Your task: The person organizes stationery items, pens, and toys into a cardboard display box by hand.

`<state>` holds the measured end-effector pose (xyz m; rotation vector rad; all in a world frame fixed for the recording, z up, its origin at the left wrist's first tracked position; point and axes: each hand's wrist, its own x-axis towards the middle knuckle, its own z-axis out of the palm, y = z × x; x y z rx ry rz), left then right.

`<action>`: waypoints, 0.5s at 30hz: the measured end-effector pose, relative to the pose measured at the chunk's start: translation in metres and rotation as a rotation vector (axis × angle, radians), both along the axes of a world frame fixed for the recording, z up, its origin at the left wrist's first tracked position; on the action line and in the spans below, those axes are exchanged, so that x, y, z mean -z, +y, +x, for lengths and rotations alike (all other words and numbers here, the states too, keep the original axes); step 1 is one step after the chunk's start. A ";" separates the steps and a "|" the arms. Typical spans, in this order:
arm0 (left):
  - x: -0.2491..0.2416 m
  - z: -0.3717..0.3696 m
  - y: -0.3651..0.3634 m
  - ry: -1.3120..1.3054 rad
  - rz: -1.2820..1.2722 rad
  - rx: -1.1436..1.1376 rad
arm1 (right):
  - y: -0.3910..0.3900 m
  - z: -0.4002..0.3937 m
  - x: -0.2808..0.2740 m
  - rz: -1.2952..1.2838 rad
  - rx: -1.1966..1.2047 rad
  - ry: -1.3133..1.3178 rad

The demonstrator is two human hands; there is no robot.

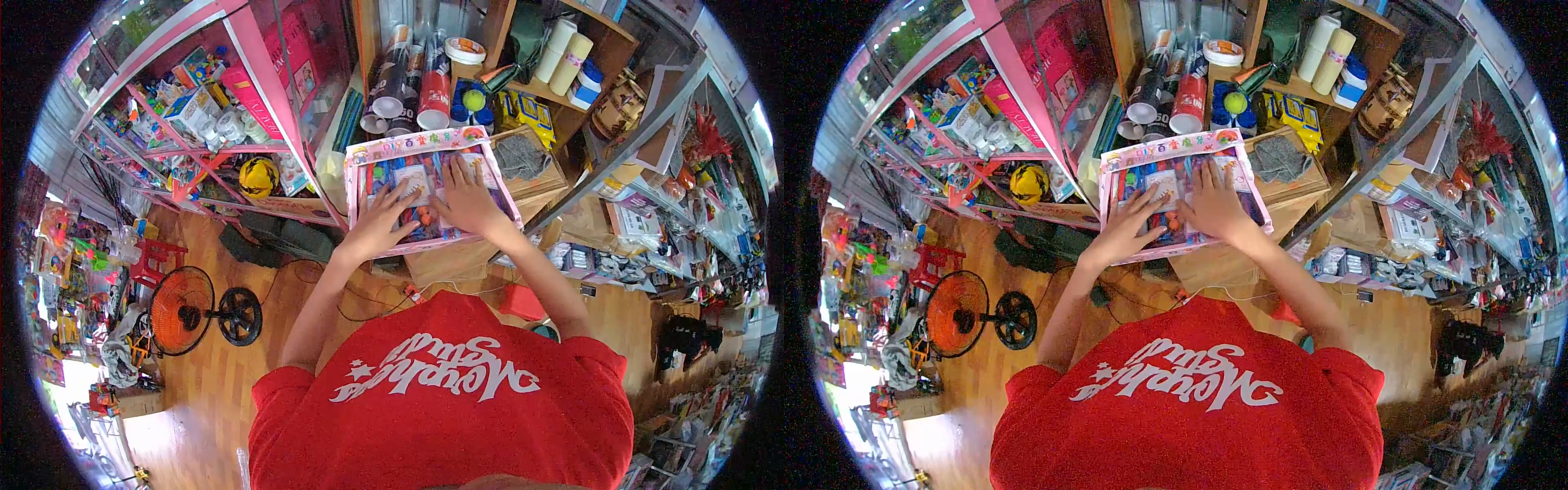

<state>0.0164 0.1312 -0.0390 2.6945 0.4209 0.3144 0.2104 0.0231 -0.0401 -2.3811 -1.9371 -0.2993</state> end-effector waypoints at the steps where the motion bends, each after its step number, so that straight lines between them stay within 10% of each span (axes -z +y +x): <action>1: 0.001 -0.001 0.001 -0.012 0.001 0.006 | 0.000 0.004 -0.001 -0.020 -0.013 -0.016; 15: -0.003 -0.002 -0.001 -0.023 -0.045 0.003 | 0.008 0.005 -0.030 0.080 -0.038 0.054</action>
